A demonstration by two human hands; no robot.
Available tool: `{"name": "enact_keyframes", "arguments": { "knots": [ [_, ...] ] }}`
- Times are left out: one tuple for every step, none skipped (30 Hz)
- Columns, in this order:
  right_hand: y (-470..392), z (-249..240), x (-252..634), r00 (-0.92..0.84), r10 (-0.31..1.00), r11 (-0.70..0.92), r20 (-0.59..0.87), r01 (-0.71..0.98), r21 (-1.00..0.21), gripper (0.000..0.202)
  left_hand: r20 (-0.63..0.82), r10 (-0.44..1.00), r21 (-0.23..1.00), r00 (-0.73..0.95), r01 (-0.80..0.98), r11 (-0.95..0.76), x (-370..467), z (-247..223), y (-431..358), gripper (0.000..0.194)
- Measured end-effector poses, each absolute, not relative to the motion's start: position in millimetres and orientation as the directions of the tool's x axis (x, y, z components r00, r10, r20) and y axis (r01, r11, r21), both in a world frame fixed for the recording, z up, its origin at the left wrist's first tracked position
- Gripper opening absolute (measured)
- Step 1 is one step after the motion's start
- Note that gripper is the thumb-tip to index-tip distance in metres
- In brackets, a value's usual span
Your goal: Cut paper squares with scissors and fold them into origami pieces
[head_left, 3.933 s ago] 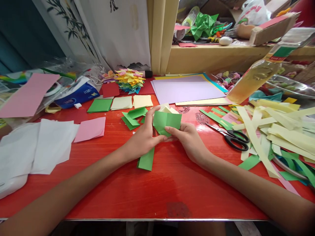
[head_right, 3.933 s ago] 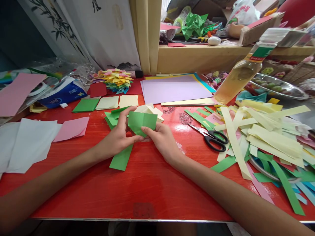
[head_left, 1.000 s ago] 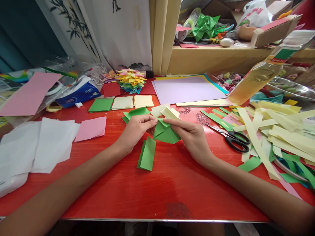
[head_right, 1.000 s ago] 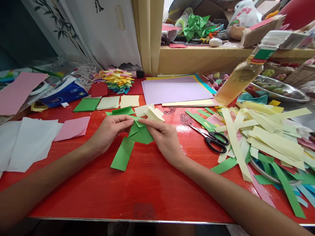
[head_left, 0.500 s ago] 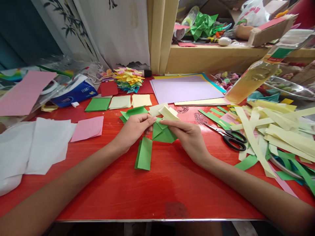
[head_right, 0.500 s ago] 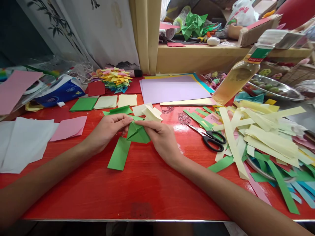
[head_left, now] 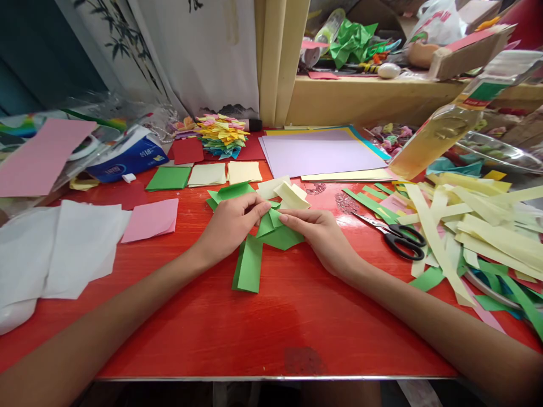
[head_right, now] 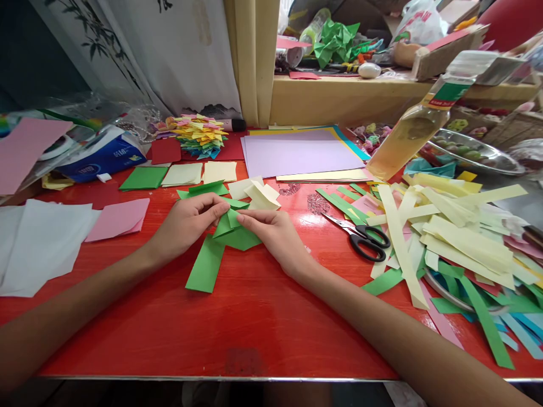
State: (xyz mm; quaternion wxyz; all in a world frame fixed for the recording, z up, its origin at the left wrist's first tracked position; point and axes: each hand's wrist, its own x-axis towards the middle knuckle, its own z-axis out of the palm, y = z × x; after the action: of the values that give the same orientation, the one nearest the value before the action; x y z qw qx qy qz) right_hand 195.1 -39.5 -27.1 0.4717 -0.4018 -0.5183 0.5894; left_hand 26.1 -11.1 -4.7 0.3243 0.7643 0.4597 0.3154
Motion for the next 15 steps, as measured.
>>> {"name": "enact_keyframes", "arguments": {
  "knots": [
    [-39.3,-27.4,195.1,-0.232,0.973,-0.026,0.006,-0.133,-0.991,0.023,0.176,0.91,0.787,0.374,0.503,-0.359,26.0,-4.3,-11.2,0.028],
    [-39.1,-27.8,195.3,-0.224,0.974,-0.034,-0.003,-0.133,-0.99,0.023,0.162,0.914,0.791,0.371,0.505,-0.345,25.9,-3.8,-11.0,0.029],
    [-39.0,-28.2,195.6,-0.214,0.977,-0.042,-0.012,-0.139,-0.989,0.023,0.144,0.919,0.801,0.368,0.502,-0.327,25.7,-3.1,-10.5,0.03],
    [-38.9,-28.7,195.9,-0.204,0.979,-0.05,-0.019,-0.147,-0.988,0.024,0.122,0.921,0.814,0.369,0.494,-0.306,25.5,-2.4,-9.7,0.03],
    [-38.8,-29.3,196.3,-0.196,0.98,-0.059,-0.028,-0.158,-0.986,0.024,0.099,0.922,0.826,0.375,0.486,-0.286,25.2,-1.7,-8.7,0.029],
    [-38.6,-29.7,196.7,-0.186,0.982,-0.066,-0.033,-0.171,-0.983,0.025,0.074,0.92,0.835,0.385,0.481,-0.268,24.8,-1.0,-7.5,0.028],
    [-38.4,-30.2,196.9,-0.178,0.983,-0.071,-0.038,-0.186,-0.98,0.025,0.048,0.916,0.839,0.399,0.481,-0.253,24.2,-0.4,-6.3,0.027],
    [-38.1,-30.6,197.1,-0.171,0.984,-0.075,-0.041,-0.2,-0.977,0.025,0.022,0.91,0.84,0.414,0.486,-0.241,23.6,0.1,-5.2,0.027],
    [-37.8,-30.9,197.2,-0.163,0.986,-0.078,-0.043,-0.211,-0.974,0.025,-0.002,0.905,0.838,0.426,0.494,-0.231,22.9,0.4,-4.2,0.026],
    [-37.6,-31.2,197.1,-0.16,0.986,-0.081,-0.046,-0.22,-0.972,0.025,-0.018,0.901,0.836,0.433,0.5,-0.224,22.3,0.5,-3.5,0.026],
    [-37.4,-31.4,197.1,-0.159,0.986,-0.084,-0.049,-0.225,-0.971,0.025,-0.026,0.9,0.837,0.436,0.502,-0.219,21.8,0.4,-3.0,0.026],
    [-37.2,-31.5,197.0,-0.162,0.985,-0.089,-0.053,-0.228,-0.97,0.025,-0.025,0.9,0.838,0.435,0.499,-0.219,21.4,0.2,-2.8,0.025],
    [-37.2,-31.6,197.0,-0.166,0.984,-0.096,-0.058,-0.23,-0.969,0.025,-0.017,0.902,0.84,0.432,0.495,-0.221,21.3,-0.1,-2.7,0.024],
    [-37.2,-31.6,196.9,-0.168,0.984,-0.101,-0.063,-0.231,-0.968,0.025,-0.005,0.904,0.842,0.428,0.489,-0.226,21.4,-0.5,-2.7,0.024],
    [-37.2,-31.7,196.9,-0.169,0.983,-0.106,-0.067,-0.235,-0.966,0.026,0.007,0.906,0.844,0.423,0.484,-0.232,21.7,-1.1,-2.7,0.023]
  ]
}}
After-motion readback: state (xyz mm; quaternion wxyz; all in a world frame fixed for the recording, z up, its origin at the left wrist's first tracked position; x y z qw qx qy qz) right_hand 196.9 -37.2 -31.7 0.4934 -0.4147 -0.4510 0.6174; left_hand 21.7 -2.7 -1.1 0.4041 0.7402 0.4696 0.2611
